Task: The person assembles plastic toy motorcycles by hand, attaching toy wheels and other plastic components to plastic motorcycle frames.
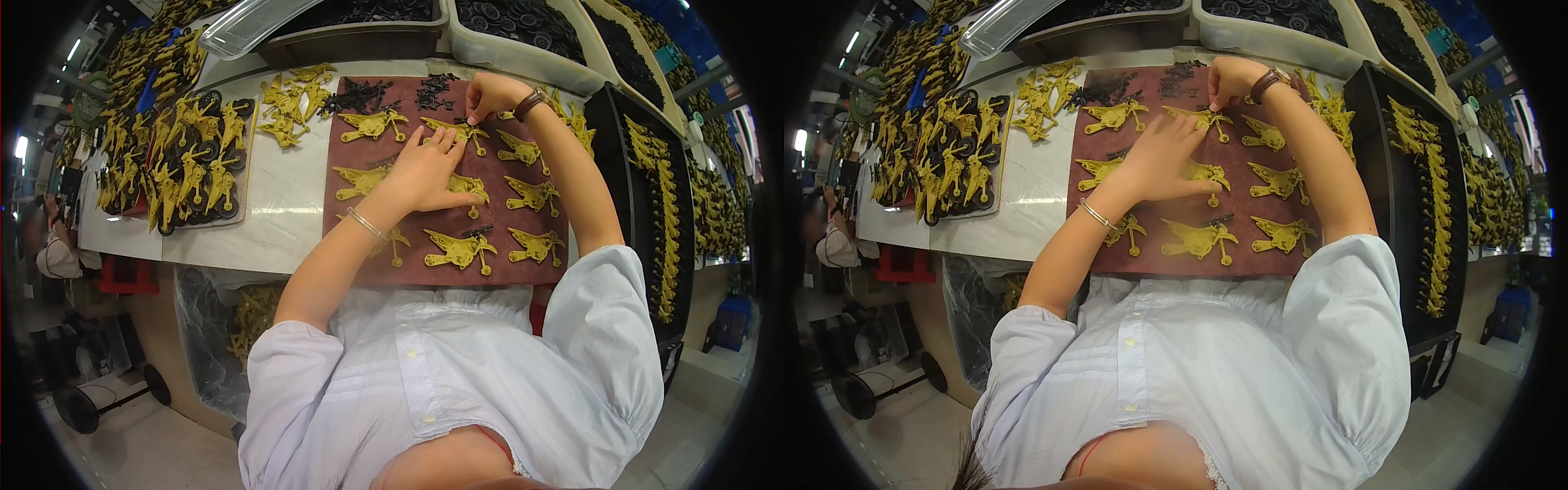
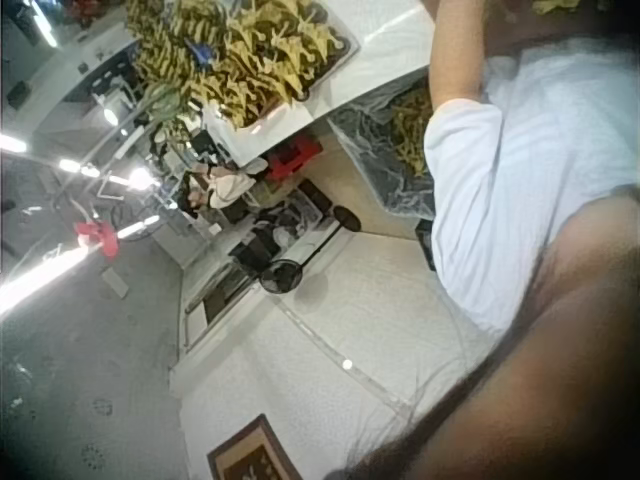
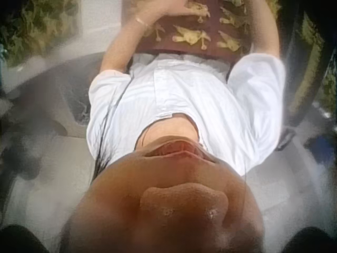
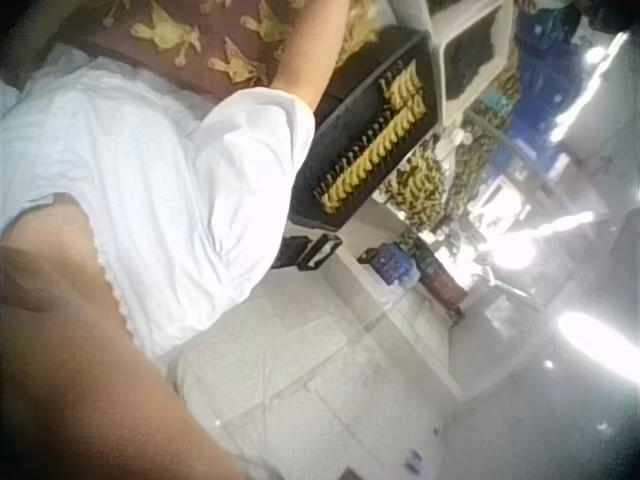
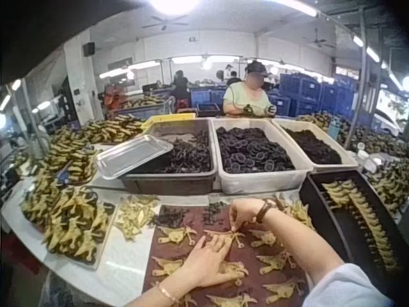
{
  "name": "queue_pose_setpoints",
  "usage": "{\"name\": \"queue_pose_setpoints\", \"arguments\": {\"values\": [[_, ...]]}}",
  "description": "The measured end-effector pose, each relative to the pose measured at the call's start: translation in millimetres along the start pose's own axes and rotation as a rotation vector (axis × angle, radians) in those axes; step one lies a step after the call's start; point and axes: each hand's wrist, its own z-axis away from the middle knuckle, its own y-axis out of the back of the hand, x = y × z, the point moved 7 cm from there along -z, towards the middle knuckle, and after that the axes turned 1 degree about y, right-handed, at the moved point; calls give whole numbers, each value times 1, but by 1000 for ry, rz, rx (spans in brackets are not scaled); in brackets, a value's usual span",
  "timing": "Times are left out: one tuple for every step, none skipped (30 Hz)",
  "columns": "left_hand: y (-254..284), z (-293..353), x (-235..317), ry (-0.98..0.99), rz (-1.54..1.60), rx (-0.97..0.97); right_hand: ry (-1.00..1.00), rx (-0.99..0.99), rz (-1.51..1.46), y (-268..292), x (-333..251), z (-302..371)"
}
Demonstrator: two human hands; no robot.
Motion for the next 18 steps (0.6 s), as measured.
{"name": "queue_pose_setpoints", "arguments": {"values": [[-2, 0, -1, 1, -2, 3, -22, 12, 80, 0, -2, -1], [-4, 0, -1, 3, -3, 6, -44, 23, 161, 0, -4, -3], [-4, 1, -1, 6, -6, 10, -41, 24, 166, 0, -15, -1], [-5, 2, -1, -3, -24, 27, -54, 81, 327, 4, -29, 2], [-4, 3, -1, -11, -41, 44, -65, 139, 489, 5, -41, 5], [-4, 3, -1, -11, -46, 49, 12, 274, 593, 7, -55, 10], [-3, 3, 0, -22, -36, 52, 14, 278, 596, 6, -60, 3], [-2, 3, 1, -33, -27, 54, 135, 401, 419, 11, -73, -5], [-2, 3, 2, -33, -30, 56, 253, 518, 236, 14, -83, -10], [-1, 2, 0, -32, -7, 63, 256, 520, 236, 8, -89, -21], [0, 2, 0, -32, 16, 70, 347, 547, 136, 2, -99, -30], [1, 4, -2, -23, 12, 72, 443, 569, 36, -2, -108, -38], [0, 3, -2, -14, 14, 48, 448, 571, 36, -5, -109, -46], [-1, 2, -2, -5, 15, 24, 360, 627, 10, -3, -104, -53], [-3, 2, -3, 1, 12, 26, 271, 678, -16, -1, -101, -56], [-2, 2, -2, -13, 23, 70, 186, 628, 11, -2, -100, -62], [1, 3, -2, -28, 34, 115, 192, 628, 12, -2, -103, -64], [1, 3, -3, -26, 32, 115, 157, 568, 23, -7, -100, -71]]}}
